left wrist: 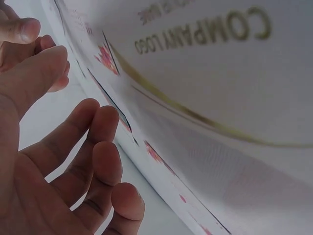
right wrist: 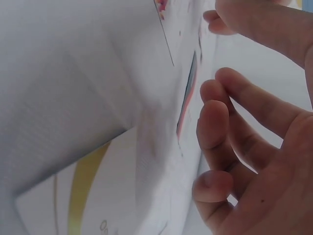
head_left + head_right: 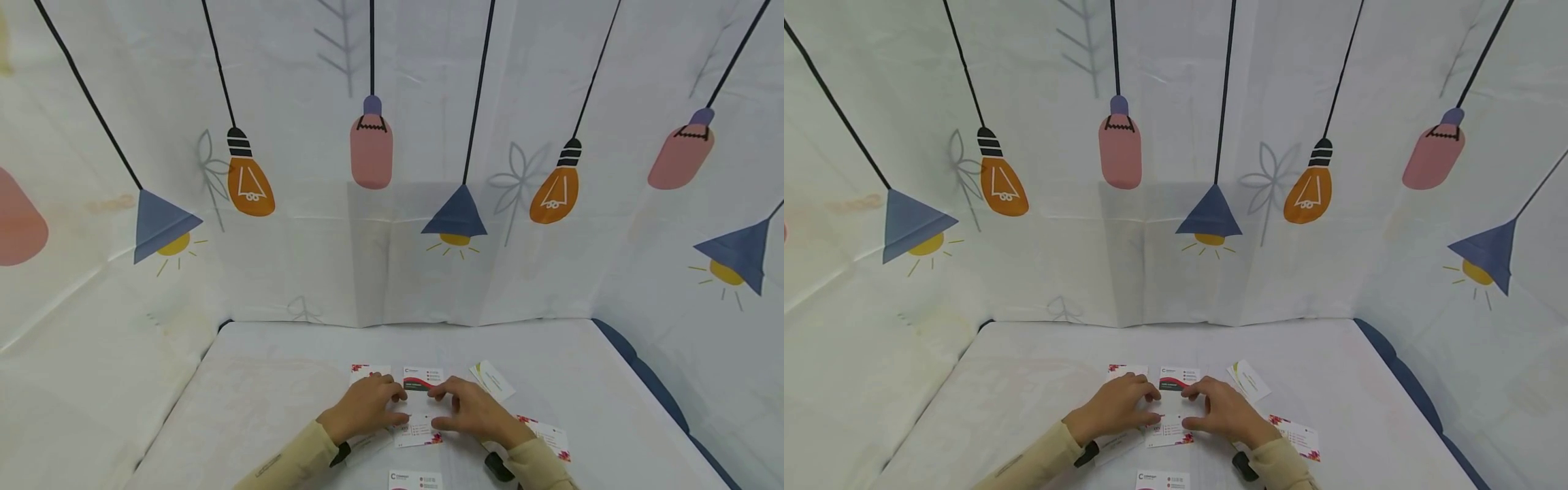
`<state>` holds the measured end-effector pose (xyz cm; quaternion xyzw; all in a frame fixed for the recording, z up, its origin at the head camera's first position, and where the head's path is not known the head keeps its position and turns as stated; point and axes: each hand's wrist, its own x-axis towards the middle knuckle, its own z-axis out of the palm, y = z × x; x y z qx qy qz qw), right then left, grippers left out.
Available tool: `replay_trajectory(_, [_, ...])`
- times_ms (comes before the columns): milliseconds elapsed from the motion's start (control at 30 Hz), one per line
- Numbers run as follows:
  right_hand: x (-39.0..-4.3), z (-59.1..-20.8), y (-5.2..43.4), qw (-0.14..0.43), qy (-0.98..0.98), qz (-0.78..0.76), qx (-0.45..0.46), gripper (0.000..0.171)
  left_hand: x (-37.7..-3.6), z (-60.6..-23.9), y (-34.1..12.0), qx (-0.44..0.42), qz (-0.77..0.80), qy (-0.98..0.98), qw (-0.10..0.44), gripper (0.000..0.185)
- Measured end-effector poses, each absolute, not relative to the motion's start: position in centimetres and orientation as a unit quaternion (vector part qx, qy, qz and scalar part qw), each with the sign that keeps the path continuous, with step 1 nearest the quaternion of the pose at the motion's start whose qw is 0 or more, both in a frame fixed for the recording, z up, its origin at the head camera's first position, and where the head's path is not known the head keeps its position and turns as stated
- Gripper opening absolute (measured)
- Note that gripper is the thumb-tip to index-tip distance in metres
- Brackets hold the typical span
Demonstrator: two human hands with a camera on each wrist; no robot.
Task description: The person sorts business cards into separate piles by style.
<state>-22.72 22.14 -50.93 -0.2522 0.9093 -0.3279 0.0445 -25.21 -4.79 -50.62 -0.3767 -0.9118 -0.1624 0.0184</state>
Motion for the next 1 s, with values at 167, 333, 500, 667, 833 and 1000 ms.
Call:
replay_trajectory(167, [-22.2, -50.7, 22.1, 0.055, 0.912, -0.318, -0.254, 0.047, -24.6, -50.9, -5.2, -0.367, -0.164, -0.916, 0.009, 0.038])
replay_trajectory(333, [-21.9, -50.9, 22.2, 0.049, 0.915, -0.302, -0.263, 0.046, -24.0, -51.0, -5.5, -0.361, -0.158, -0.919, 0.004, 0.039])
replay_trajectory(500, [-21.8, -51.2, 22.1, 0.039, 0.914, -0.298, -0.273, 0.047, -23.5, -50.9, -5.8, -0.355, -0.161, -0.921, -0.011, 0.041])
replay_trajectory(667, [-21.7, -51.5, 22.0, 0.032, 0.919, -0.287, -0.268, 0.047, -23.4, -51.0, -5.8, -0.363, -0.170, -0.916, -0.014, 0.040])
replay_trajectory(833, [-21.6, -51.7, 21.9, 0.033, 0.922, -0.283, -0.261, 0.046, -23.3, -51.1, -5.7, -0.362, -0.172, -0.916, -0.026, 0.040])
replay_trajectory(1000, [-21.5, -51.8, 21.7, 0.034, 0.927, -0.275, -0.255, 0.044, -23.3, -51.0, -5.6, -0.366, -0.169, -0.915, -0.027, 0.039])
